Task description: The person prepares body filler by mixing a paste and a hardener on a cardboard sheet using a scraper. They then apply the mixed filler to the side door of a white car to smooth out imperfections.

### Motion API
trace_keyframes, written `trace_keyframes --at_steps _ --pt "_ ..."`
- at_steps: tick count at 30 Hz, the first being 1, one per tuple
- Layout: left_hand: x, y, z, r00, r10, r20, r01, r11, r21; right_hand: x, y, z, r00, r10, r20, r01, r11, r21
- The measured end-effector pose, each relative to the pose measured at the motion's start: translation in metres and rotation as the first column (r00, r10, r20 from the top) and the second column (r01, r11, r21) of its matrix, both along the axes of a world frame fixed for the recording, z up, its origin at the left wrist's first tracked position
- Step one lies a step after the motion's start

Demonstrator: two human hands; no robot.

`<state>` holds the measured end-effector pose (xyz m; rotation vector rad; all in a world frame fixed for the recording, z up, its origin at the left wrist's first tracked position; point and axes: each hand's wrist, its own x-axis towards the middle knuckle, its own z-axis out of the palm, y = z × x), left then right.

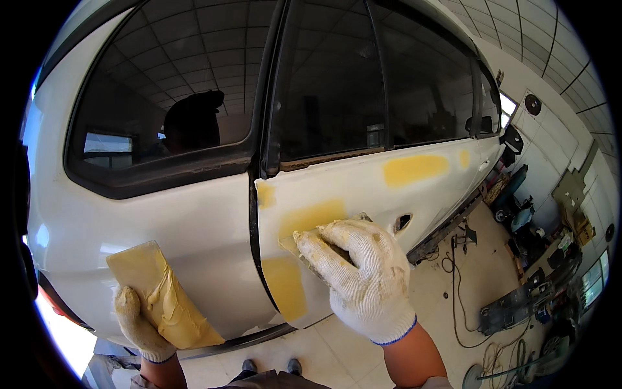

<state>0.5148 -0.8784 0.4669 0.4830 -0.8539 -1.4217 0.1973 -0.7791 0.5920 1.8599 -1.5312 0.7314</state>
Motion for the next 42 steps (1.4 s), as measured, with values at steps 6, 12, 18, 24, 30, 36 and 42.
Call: trace_keyframes --at_steps 6,12,18,24,30,36,42 --pt "-0.009 0.001 0.0 0.993 -0.075 -0.089 0.079 0.996 0.045 0.03 0.005 0.044 0.972 -0.066 0.225 0.031 0.987 0.155" --pt "-0.052 0.006 0.043 0.955 -0.047 -0.294 0.125 0.959 0.253 0.068 0.037 -0.02 -0.31 0.421 0.852 -0.295 0.81 -0.507" --pt "-0.084 0.025 0.074 0.87 -0.239 -0.431 0.347 0.918 0.193 0.094 0.082 -0.054 -0.433 0.385 0.815 -0.318 0.78 -0.538" --pt "-0.082 0.036 0.083 0.86 -0.27 -0.434 0.377 0.908 0.182 0.098 0.093 -0.046 0.373 0.194 0.907 -0.485 0.875 0.012" --pt "-0.08 0.044 0.079 0.879 -0.275 -0.39 0.364 0.915 0.175 0.057 0.111 -0.027 0.975 0.137 0.174 -0.139 0.99 0.0" --pt "-0.086 0.047 0.083 0.895 -0.214 -0.391 0.305 0.934 0.187 0.058 0.109 -0.012 0.945 0.065 -0.32 -0.076 0.997 -0.021" --pt "-0.079 0.04 0.076 0.923 -0.127 -0.364 0.205 0.961 0.184 0.063 0.096 -0.029 0.96 0.093 -0.264 -0.096 0.995 0.005"
